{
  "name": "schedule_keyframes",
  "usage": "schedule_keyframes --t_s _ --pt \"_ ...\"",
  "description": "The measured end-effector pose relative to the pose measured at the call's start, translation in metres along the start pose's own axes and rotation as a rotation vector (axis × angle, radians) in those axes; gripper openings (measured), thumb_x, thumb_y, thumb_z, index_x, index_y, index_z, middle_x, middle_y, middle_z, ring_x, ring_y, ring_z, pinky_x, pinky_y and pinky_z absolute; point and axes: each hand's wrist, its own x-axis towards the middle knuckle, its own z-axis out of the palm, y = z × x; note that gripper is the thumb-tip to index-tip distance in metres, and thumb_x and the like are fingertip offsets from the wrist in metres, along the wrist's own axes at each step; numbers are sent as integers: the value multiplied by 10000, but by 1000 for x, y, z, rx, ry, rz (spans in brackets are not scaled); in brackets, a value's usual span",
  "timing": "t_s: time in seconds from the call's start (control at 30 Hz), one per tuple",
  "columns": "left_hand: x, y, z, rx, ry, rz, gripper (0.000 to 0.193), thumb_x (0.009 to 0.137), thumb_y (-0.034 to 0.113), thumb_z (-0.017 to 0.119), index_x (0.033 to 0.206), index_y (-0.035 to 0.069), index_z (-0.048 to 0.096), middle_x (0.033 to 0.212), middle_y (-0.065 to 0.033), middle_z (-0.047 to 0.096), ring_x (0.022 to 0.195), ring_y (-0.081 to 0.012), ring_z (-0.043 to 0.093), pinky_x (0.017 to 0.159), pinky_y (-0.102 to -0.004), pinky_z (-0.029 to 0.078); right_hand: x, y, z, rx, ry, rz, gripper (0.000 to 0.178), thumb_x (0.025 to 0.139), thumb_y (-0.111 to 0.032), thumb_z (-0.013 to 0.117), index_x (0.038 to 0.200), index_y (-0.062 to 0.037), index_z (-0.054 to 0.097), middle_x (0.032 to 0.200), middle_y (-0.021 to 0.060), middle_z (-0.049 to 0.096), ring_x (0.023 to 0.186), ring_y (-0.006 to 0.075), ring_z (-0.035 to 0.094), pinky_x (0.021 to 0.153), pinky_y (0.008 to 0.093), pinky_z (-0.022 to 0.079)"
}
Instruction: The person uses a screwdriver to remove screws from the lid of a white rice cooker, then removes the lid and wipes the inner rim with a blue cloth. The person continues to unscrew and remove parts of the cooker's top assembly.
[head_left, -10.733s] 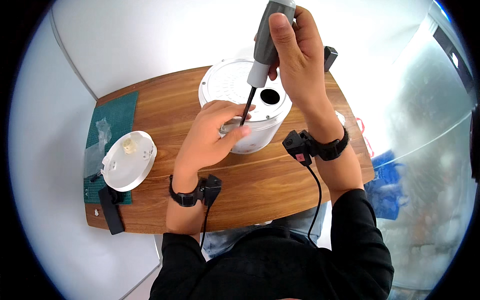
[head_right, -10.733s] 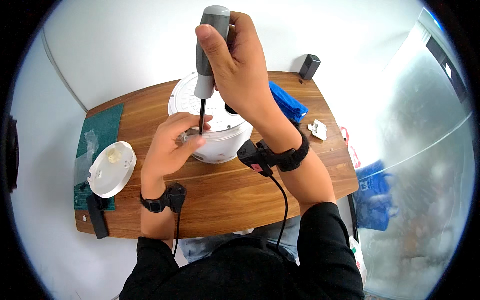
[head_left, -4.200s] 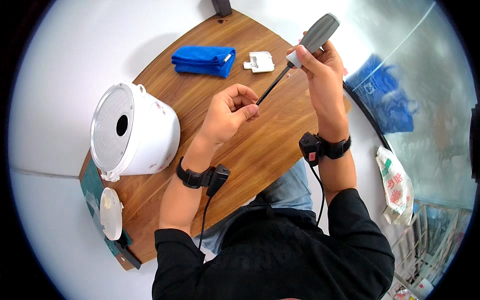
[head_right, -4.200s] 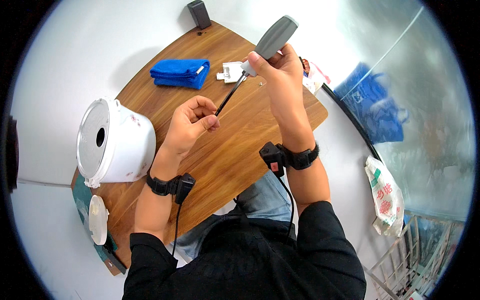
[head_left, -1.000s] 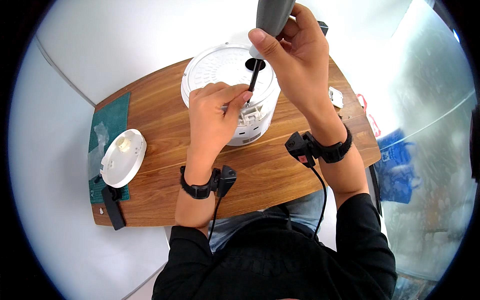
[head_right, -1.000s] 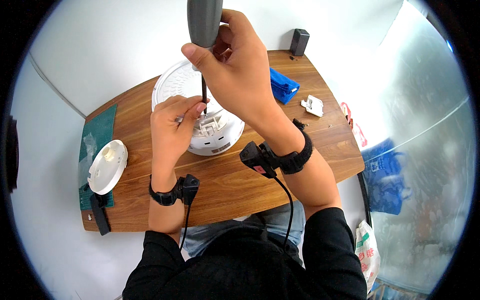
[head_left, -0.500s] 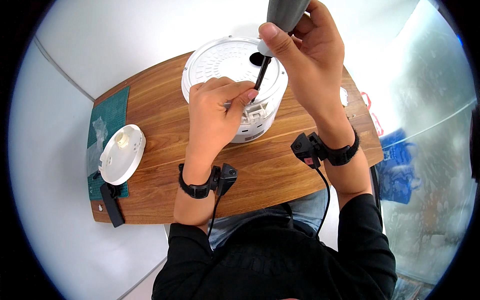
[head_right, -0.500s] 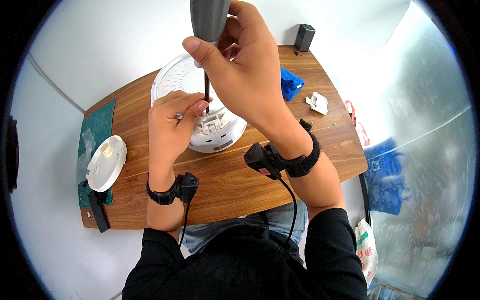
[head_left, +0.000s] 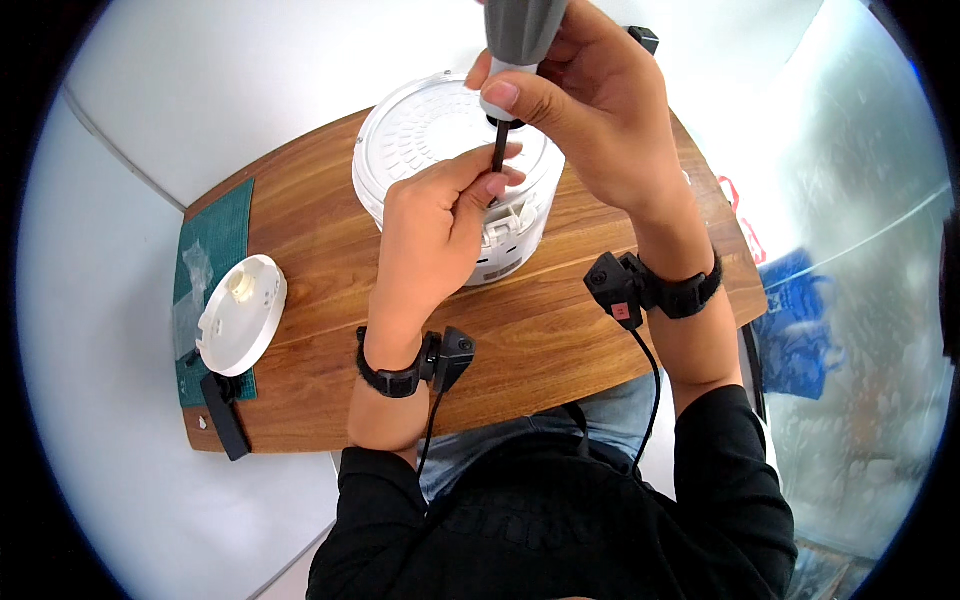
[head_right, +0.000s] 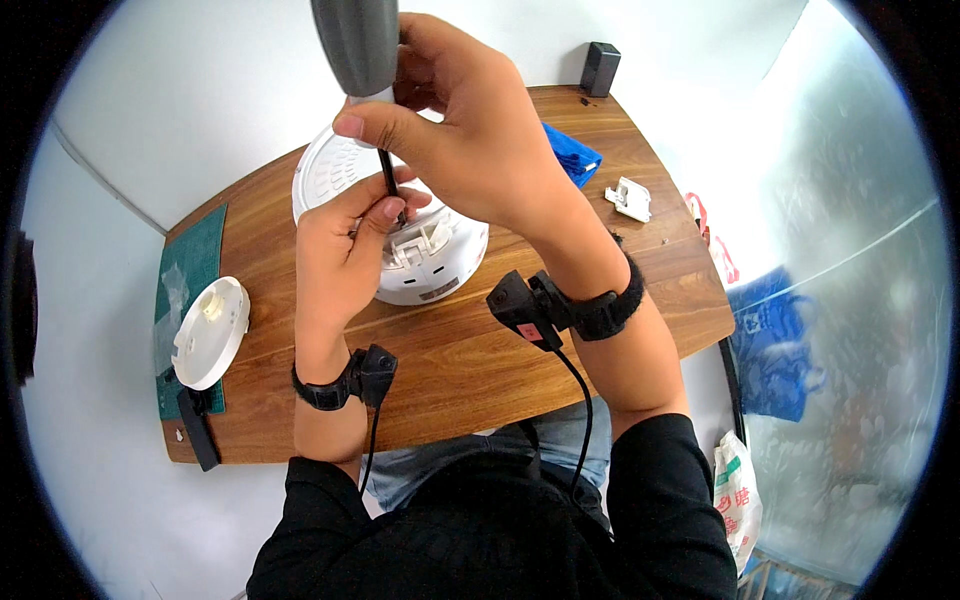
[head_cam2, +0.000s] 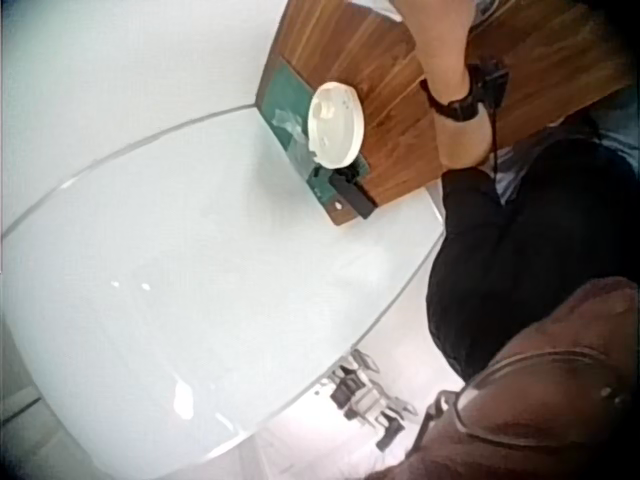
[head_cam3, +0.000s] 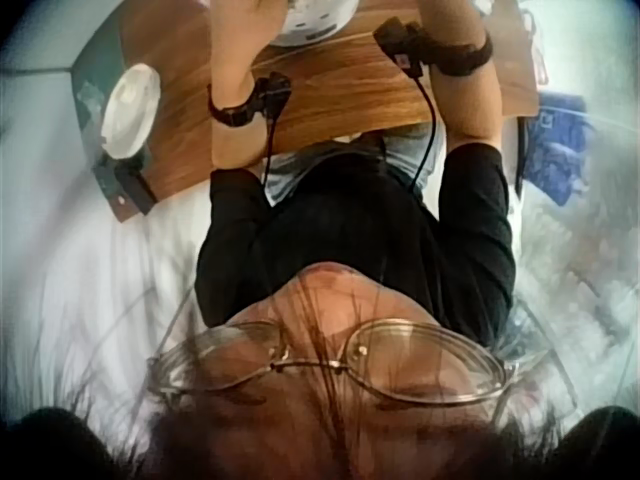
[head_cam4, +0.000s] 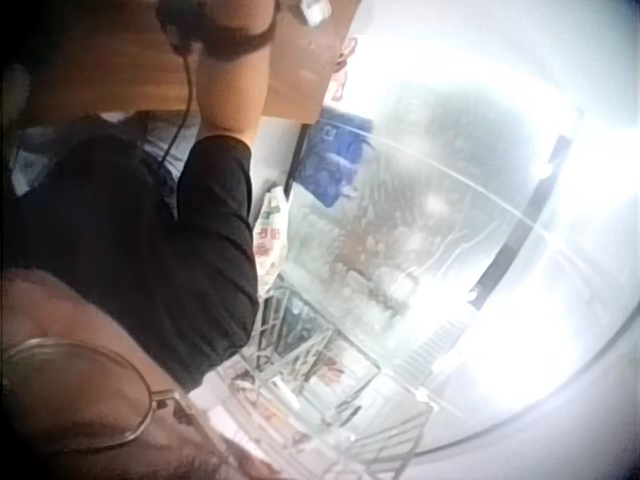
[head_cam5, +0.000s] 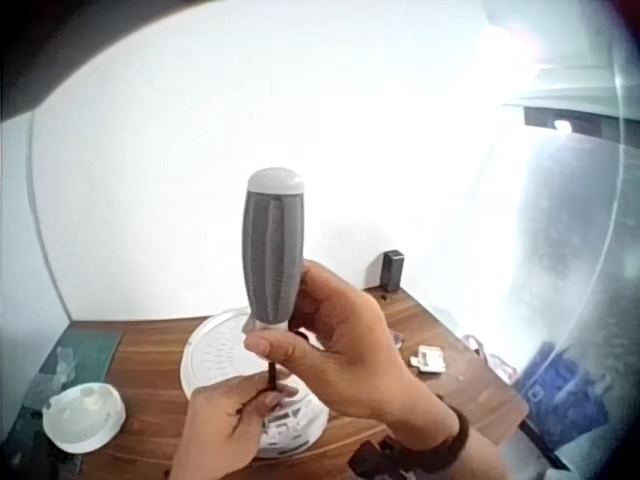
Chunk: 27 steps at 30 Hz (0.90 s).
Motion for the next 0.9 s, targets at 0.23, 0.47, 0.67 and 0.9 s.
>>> schedule_keyframes --t_s 0.23,0.47,0.67,0.9 --pt "-2 -3 3 50 77 -47 134 901 32 709 1014 -33 739 861 -85 750 733 -93 656 679 -242 529 0 1 13 303 129 67 402 906 -232 751 1152 49 603 886 111 699 863 160 692 779 290 583" --pt "-1 0 0 15 100 -71 136 861 54 751 982 -10 751 836 -89 755 712 -108 683 651 -240 529 1 -8 17 -148 153 92 445 854 -259 806 1111 58 631 782 114 689 709 142 670 618 249 555" --pt "0 -5 3 -171 90 -73 113 863 48 741 966 4 756 834 -96 760 743 -109 704 674 -242 537 -1 -3 23 438 151 112 465 894 -226 761 1212 63 583 782 115 691 784 161 702 716 294 591" --pt "-3 4 0 92 66 -77 144 931 8 663 1053 -53 711 882 -107 749 780 -122 690 717 -254 562 3 -16 14 -148 52 229 415 872 -278 790 1067 43 615 879 117 692 824 168 681 681 310 576"
